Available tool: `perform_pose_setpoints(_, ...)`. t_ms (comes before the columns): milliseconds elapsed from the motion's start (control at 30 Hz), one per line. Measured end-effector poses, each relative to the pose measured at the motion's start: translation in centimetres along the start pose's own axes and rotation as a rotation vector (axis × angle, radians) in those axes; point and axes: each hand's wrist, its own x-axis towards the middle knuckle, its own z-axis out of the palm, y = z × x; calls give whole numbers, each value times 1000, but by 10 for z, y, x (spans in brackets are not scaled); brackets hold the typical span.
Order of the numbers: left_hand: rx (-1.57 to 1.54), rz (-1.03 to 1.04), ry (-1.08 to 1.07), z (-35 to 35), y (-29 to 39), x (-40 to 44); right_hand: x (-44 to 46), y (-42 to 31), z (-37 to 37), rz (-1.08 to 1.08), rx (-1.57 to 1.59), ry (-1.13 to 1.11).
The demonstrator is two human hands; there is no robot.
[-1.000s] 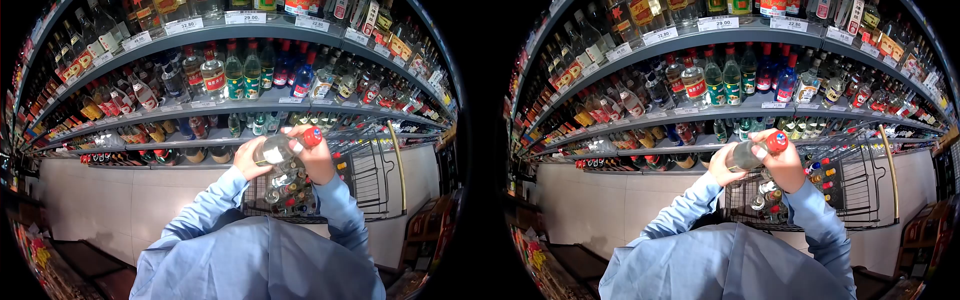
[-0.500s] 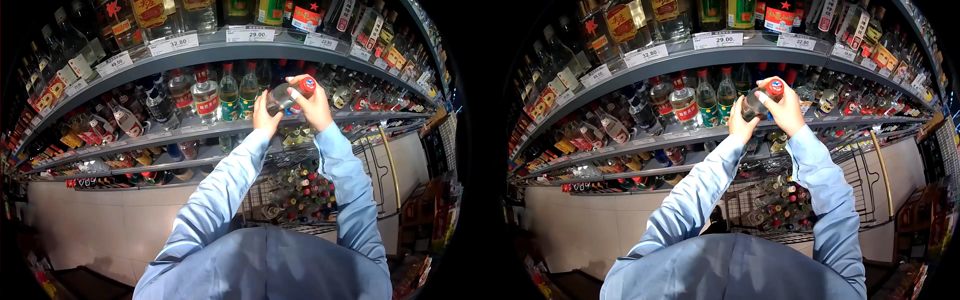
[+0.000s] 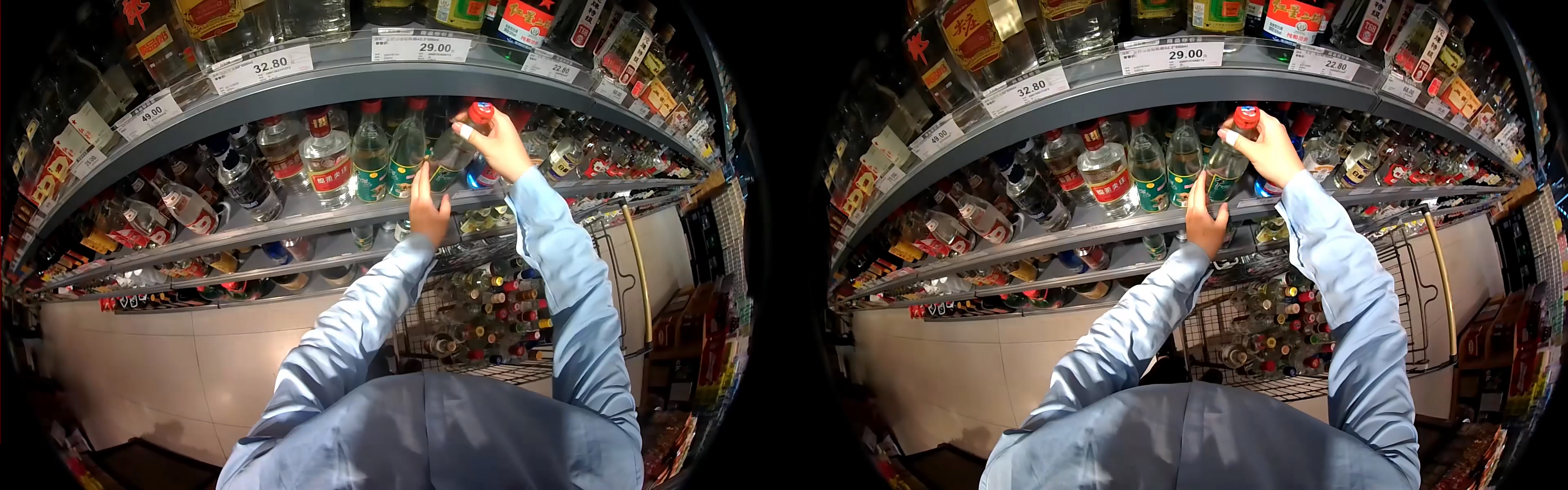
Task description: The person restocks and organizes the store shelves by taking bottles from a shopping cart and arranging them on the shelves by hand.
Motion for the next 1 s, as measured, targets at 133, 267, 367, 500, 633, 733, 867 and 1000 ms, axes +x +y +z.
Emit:
perform_pose_setpoints(133,57,36,-5,-1,4,-10,11,0,2,45,-88,-4)
perform_pose_setpoints(267,79,12,-76,-6,0,-17,24,19,1,183,-241,-59)
perform_pose_setpoints(367,72,-2,-56,-5,-7,-19,25,22,4,181,-363,-41)
perform_pose_setpoints(500,71,-11,-62,-4,-15,-24,27,46,6,151,-373,-26)
perform_pose_setpoints(633,75,-23,-60,-3,-20,-30,28,55,6,226,-272,-25)
perform_pose_setpoints(733,61,-31,-59,-1,-19,-34,22,69,17,84,-142,10)
perform_pose_setpoints(867,52,-20,-84,-2,-12,-48,12,79,38,-72,-103,158)
perform_pose_setpoints(1000,35,-27,-109,-4,-14,-81,-1,83,40,85,-116,209)
